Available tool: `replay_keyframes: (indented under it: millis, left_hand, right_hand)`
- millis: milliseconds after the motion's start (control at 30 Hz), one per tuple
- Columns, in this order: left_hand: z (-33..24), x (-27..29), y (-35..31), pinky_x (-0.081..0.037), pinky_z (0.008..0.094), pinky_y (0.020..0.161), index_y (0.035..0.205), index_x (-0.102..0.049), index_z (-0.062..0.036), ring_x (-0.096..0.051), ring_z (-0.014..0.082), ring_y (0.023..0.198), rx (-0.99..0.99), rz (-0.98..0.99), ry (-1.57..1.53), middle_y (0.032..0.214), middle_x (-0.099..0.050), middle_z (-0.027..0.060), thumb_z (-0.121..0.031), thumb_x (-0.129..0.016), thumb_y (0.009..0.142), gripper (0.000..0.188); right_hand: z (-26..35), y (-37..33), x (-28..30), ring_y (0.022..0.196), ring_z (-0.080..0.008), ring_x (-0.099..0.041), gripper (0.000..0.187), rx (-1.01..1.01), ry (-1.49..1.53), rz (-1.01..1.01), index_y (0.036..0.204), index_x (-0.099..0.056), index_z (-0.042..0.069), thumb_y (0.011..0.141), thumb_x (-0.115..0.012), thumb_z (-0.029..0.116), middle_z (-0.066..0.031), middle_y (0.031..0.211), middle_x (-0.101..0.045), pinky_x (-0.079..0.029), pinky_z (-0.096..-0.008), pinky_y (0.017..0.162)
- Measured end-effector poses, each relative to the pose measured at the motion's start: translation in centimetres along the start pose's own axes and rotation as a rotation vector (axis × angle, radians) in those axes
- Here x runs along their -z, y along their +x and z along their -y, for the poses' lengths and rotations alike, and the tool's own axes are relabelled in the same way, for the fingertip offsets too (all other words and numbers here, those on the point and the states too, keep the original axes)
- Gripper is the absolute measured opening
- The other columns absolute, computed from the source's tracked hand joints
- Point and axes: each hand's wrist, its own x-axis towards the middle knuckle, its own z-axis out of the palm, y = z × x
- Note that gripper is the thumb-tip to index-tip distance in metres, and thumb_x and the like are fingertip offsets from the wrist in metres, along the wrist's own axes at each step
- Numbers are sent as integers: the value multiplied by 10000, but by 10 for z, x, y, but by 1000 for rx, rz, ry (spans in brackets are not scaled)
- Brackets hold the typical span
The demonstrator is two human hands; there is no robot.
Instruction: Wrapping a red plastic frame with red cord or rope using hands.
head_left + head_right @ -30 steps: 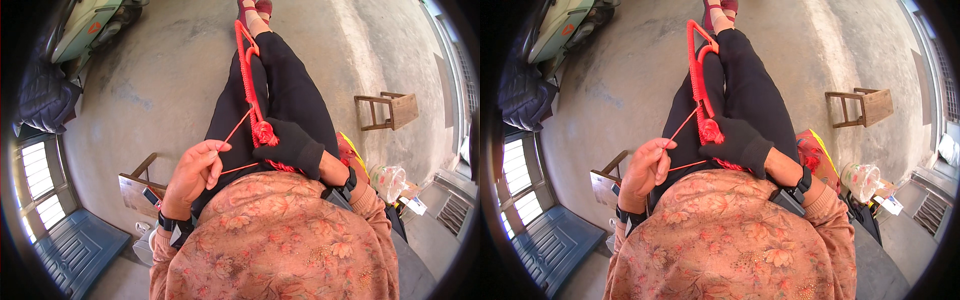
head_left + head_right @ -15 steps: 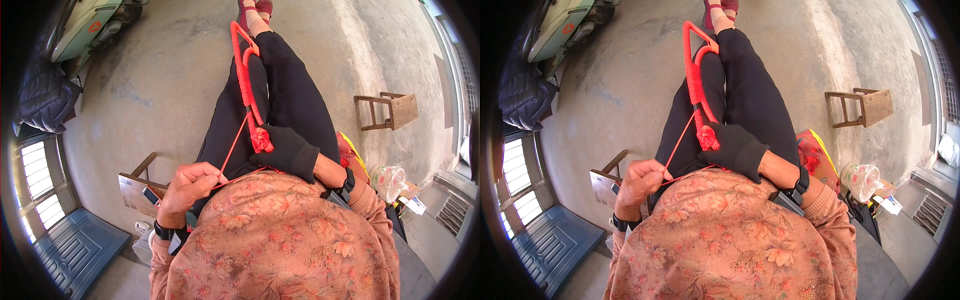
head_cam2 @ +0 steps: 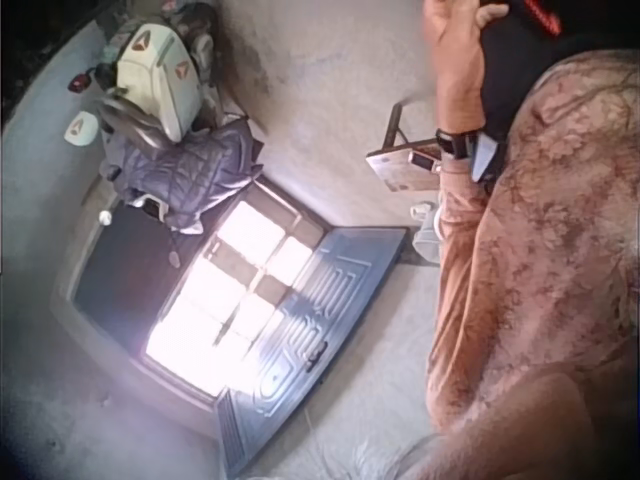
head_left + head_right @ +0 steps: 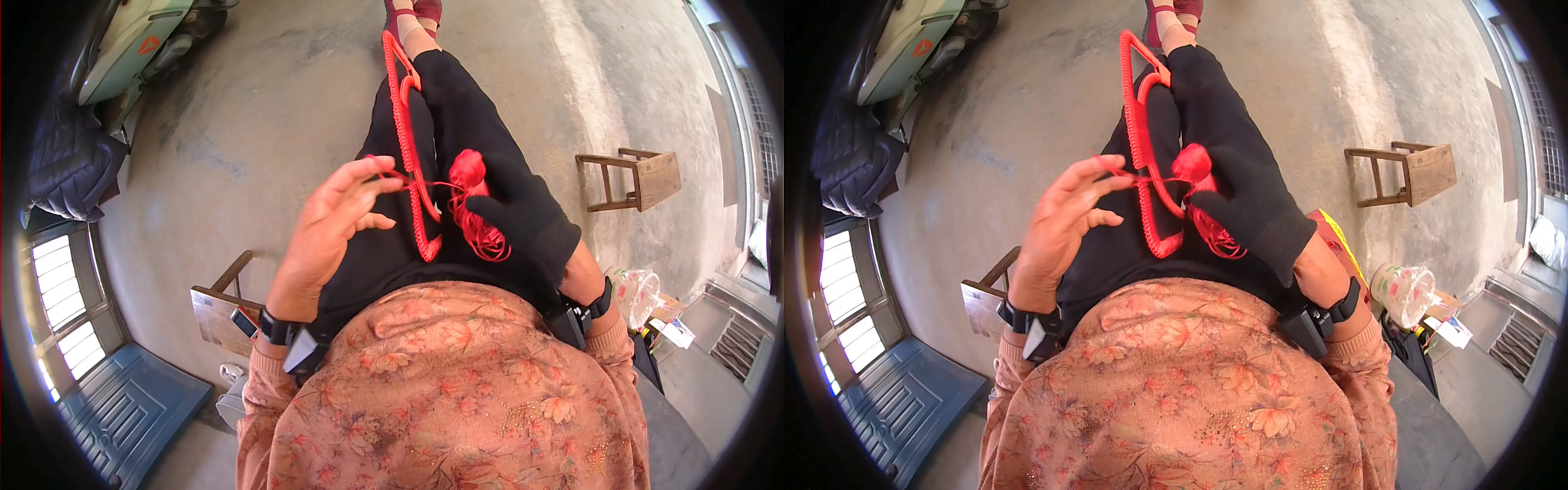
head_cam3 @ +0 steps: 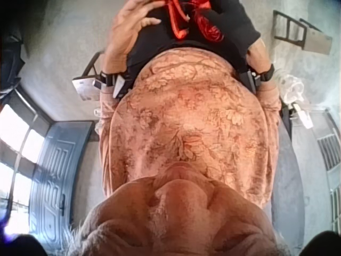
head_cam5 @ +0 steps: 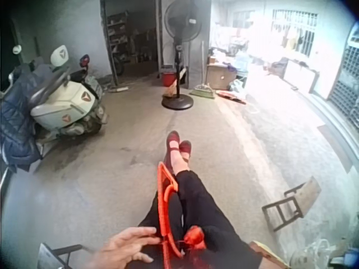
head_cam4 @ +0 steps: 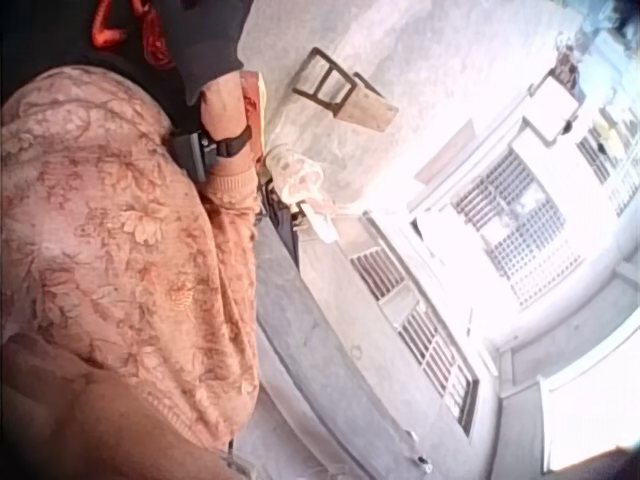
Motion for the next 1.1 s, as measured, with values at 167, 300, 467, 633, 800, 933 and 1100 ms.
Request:
replay_keyframes:
  millis: [167,300,467,633,800,933,1100]
  left_hand:
    - [23,4,7,-509,239,597,1207,-507,12,-659,149,798,185,41,200,1118,-623,110,-62,-476,941,278]
    - [20,-11,2,-498,233,491,1226,-491,26,-661,129,690,164,-48,540,1086,-635,137,-18,-573,869,369]
    - [20,-8,4,-492,224,490,1217,-496,36,-656,118,711,205,-85,514,993,-651,96,-43,-645,826,426]
    - [24,0,6,-466,211,476,1141,-545,18,-623,96,678,263,-122,359,888,-645,36,-67,-690,812,370]
    - [9,17,3,-456,192,530,1045,-608,-32,-592,66,702,134,-167,329,879,-640,10,-124,-715,816,269]
    - [-17,30,-19,-474,219,561,1085,-600,-32,-625,143,788,-79,-236,-213,1045,-652,112,-248,-675,872,313]
    - [-37,38,-43,-514,298,690,1282,-453,-12,-631,192,860,-137,-182,-491,1101,-629,170,-361,-640,893,555]
  right_hand:
    - [12,-3,-12,843,-307,-620,363,50,-424,177,1093,-616,74,765,-709,201,-140,909,-624,-491,-361,739]
    - [5,9,-26,871,-296,-632,358,58,-457,303,1105,-602,63,767,-686,146,-160,940,-623,-492,-345,760]
    - [5,16,-40,938,-292,-641,418,-129,107,306,1151,-583,42,751,-661,134,-185,1036,-642,-503,-351,802]
    - [-7,11,-48,949,-243,-651,459,-60,269,173,1196,-552,22,759,-669,102,-172,1043,-650,-507,-326,833]
    - [-4,17,-30,1008,-229,-643,481,-140,132,-59,1197,-552,39,768,-716,182,-136,1094,-650,-506,-319,844]
    - [18,18,-24,986,-251,-648,502,-5,9,-139,1188,-558,46,753,-737,220,-125,1082,-650,-508,-334,840]
    - [31,24,-39,965,-258,-624,509,241,-141,-82,1166,-593,73,709,-785,191,-97,1079,-622,-498,-329,823]
